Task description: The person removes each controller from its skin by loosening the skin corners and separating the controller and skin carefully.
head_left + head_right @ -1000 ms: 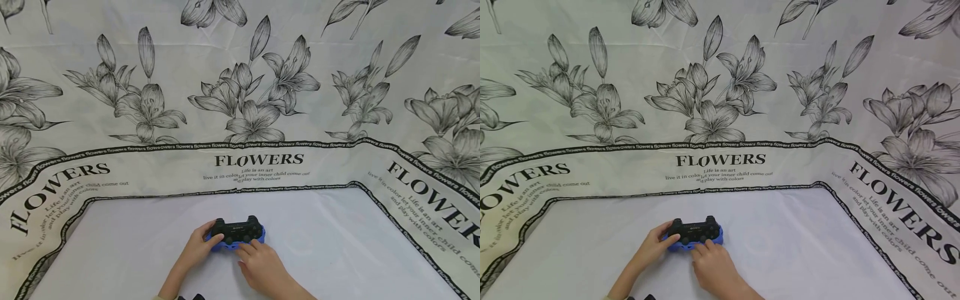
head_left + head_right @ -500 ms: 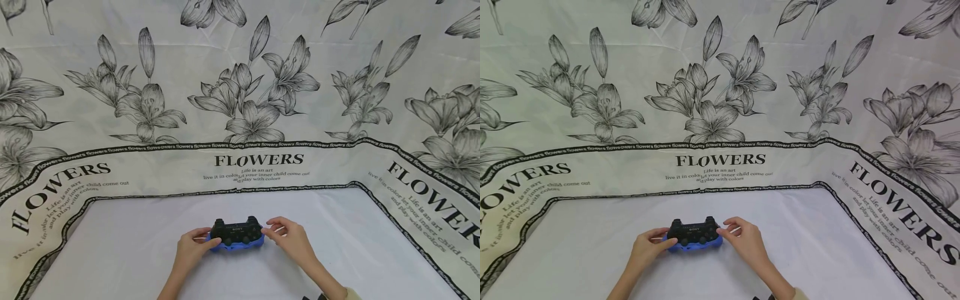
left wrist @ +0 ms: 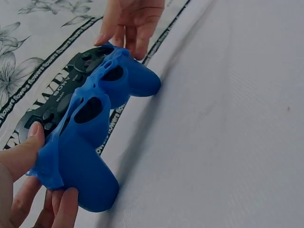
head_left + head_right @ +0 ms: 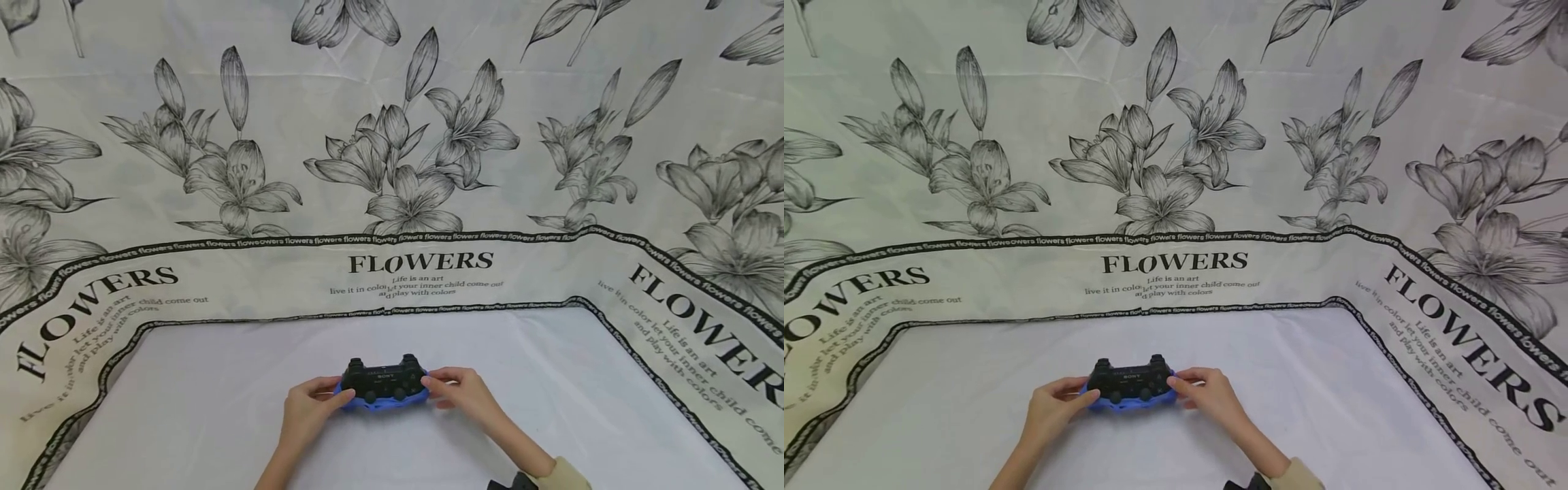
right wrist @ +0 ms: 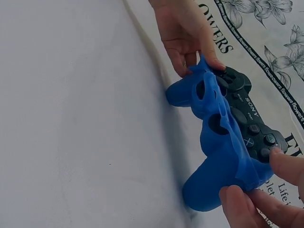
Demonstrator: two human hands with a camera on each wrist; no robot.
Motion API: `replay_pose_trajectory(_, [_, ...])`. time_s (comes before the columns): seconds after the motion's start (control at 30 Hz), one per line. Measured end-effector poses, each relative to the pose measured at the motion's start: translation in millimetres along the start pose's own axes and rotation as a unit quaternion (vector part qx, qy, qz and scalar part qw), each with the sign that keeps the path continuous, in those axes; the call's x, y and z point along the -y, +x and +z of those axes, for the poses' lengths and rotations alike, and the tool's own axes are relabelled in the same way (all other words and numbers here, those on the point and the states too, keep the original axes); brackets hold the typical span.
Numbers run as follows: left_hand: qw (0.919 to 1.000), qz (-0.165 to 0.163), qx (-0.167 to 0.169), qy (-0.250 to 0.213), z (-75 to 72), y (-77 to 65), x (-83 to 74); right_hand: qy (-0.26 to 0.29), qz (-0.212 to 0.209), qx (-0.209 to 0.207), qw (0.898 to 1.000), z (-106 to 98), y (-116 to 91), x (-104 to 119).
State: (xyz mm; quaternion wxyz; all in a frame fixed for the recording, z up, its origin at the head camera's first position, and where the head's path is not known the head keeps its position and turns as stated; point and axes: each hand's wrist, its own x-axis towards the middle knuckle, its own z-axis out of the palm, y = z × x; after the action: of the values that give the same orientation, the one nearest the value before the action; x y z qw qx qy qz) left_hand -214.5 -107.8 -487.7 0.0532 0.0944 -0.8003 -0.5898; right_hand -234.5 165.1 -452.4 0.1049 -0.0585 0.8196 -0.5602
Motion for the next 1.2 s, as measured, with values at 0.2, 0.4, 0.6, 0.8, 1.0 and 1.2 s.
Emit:
replay_pose_trajectory(0.2, [0.9920, -0.058, 0.012, -0.111, 3.6, 7.9, 3.0, 0.001, 0.010, 0.021, 1.000, -5.4, 4.2, 3.4])
replay_pose_trajectory(0.4, [0.9769, -0.098, 0.044, -0.185, 1.9, 12.5, 6.3, -0.030, 0.027, 0.005, 0.999, -6.7, 9.1, 9.7])
replay_pose_trajectory(0.6, [0.9574, -0.122, 0.117, -0.234, -7.4, 16.8, 12.7, -0.047, 0.041, 0.001, 0.998, -6.4, 12.4, 14.9])
replay_pose_trajectory(0.8, [0.9338, -0.128, 0.209, -0.260, -18.5, 19.1, 15.4, -0.073, 0.037, -0.007, 0.997, -6.9, 13.3, 19.8])
replay_pose_trajectory(1.0, [0.9351, -0.130, 0.213, -0.252, -19.9, 19.0, 11.0, -0.078, 0.038, 0.002, 0.996, -7.8, 11.4, 23.2])
replay_pose_trajectory(1.2, [0.9417, -0.138, 0.191, -0.240, -21.9, 17.1, 6.2, -0.006, 0.079, 0.057, 0.995, -13.8, 16.6, 21.4])
